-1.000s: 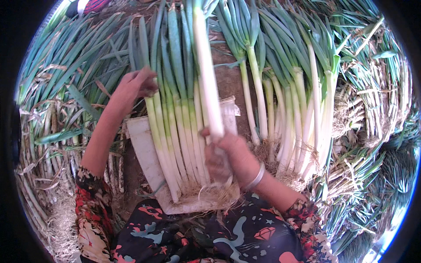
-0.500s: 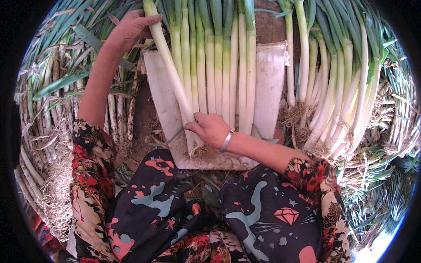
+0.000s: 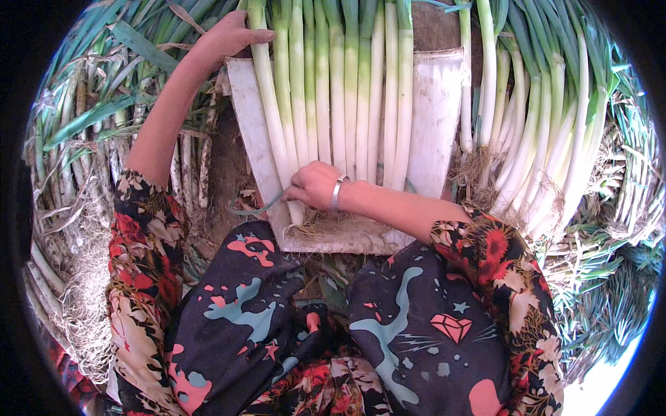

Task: The person gathers scallions by hand, places them onto a white board on the ground, and ties them into bundles using a green plastic strip.

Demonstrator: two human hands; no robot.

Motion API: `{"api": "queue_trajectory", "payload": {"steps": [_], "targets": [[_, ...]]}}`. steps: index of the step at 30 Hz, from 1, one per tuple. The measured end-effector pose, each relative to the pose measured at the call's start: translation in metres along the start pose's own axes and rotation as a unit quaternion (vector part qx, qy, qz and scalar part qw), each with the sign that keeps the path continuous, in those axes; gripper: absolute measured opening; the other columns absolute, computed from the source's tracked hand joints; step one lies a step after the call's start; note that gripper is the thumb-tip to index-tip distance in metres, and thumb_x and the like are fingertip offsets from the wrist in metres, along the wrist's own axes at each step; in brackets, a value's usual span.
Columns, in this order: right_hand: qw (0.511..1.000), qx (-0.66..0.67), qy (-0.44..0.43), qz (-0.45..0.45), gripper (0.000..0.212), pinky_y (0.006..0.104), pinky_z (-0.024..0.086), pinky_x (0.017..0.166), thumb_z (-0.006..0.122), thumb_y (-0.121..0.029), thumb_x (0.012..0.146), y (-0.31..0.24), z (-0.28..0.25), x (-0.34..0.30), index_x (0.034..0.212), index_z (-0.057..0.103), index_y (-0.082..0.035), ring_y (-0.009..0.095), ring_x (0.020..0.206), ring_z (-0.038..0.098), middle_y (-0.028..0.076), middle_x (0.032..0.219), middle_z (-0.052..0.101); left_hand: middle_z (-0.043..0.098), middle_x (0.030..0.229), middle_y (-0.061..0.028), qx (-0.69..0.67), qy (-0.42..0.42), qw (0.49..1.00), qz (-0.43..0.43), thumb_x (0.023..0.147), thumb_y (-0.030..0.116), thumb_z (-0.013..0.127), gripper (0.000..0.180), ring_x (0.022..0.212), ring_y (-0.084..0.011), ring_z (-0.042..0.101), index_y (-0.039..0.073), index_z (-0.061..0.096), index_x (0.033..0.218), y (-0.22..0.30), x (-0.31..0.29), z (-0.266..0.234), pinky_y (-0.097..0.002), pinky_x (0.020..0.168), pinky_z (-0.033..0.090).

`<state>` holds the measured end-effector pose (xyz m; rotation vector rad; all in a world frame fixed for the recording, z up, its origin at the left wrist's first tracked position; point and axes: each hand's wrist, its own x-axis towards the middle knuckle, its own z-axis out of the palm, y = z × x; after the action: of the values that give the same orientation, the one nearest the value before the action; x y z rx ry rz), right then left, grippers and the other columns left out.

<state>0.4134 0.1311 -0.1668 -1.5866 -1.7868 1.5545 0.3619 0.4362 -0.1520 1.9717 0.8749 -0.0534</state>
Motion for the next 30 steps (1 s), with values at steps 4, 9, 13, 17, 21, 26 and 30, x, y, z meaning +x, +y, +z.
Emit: {"api": "queue_trajectory", "payload": {"steps": [4,9,13,17,21,26,30], "targets": [[0.995,-0.095,-0.014,0.019,0.033,0.0459,0.048,0.062,0.055,-0.035,0.081,-0.014,0.008,0.002,0.068,0.065,-0.007,0.038,0.066,0.060,0.018,0.066,0.061,0.064,0.093,-0.0101,0.121,-0.004,0.992,-0.015,0.071,0.027,0.075,0.046,0.082,-0.0178,0.059,-0.006,0.062,0.101,-0.001,0.008,-0.001,-0.0310,0.075,0.046],[0.991,-0.135,-0.020,-0.008,0.027,0.0457,0.049,0.060,0.055,-0.031,0.077,-0.017,0.019,-0.003,0.068,0.065,-0.008,0.035,0.066,0.062,0.018,0.067,0.062,0.064,0.095,-0.0108,-0.007,-0.076,0.997,-0.031,0.069,0.030,0.078,0.053,0.086,-0.0181,0.058,-0.005,0.061,0.105,-0.005,0.001,0.001,-0.0319,0.079,0.045],[0.986,-0.158,-0.037,-0.022,0.026,0.0462,0.048,0.055,0.054,-0.030,0.078,-0.023,0.024,0.003,0.066,0.062,-0.008,0.036,0.060,0.061,0.017,0.062,0.060,0.063,0.099,-0.0111,0.028,-0.080,0.996,-0.029,0.068,0.035,0.078,0.060,0.089,-0.0191,0.057,-0.004,0.059,0.109,-0.024,0.010,0.003,-0.0307,0.081,0.045],[0.983,-0.136,-0.075,-0.099,0.027,0.0473,0.047,0.056,0.055,-0.030,0.078,-0.024,0.039,-0.007,0.065,0.060,-0.007,0.037,0.059,0.059,0.018,0.061,0.059,0.064,0.100,-0.0116,0.086,-0.096,0.991,-0.044,0.069,0.038,0.077,0.061,0.091,-0.0190,0.058,-0.004,0.059,0.109,-0.015,0.019,0.008,-0.0307,0.084,0.044],[0.993,-0.039,-0.057,-0.093,0.029,0.0472,0.047,0.058,0.056,-0.031,0.077,-0.016,0.051,-0.017,0.067,0.059,-0.004,0.039,0.061,0.058,0.020,0.061,0.057,0.064,0.098,-0.0115,0.075,-0.085,0.994,-0.005,0.070,0.042,0.075,0.061,0.090,-0.0187,0.058,-0.004,0.061,0.107,-0.027,0.018,0.007,-0.0308,0.083,0.045],[0.981,0.117,-0.128,-0.083,0.032,0.0463,0.046,0.060,0.055,-0.034,0.077,-0.039,0.048,-0.041,0.072,0.060,-0.002,0.039,0.063,0.058,0.021,0.066,0.058,0.065,0.093,-0.0111,0.120,-0.091,0.989,-0.005,0.071,0.042,0.074,0.058,0.084,-0.0183,0.058,-0.005,0.062,0.104,-0.020,0.019,0.006,-0.0318,0.078,0.046],[0.950,0.242,-0.055,-0.190,0.030,0.0441,0.045,0.060,0.054,-0.031,0.080,-0.092,-0.042,-0.053,0.075,0.058,-0.002,0.035,0.063,0.059,0.022,0.065,0.055,0.064,0.093,-0.0067,0.088,-0.136,0.986,-0.042,0.074,0.036,0.071,0.048,0.080,-0.0154,0.057,-0.001,0.061,0.103,0.020,0.005,0.004,-0.0321,0.075,0.047]]}}
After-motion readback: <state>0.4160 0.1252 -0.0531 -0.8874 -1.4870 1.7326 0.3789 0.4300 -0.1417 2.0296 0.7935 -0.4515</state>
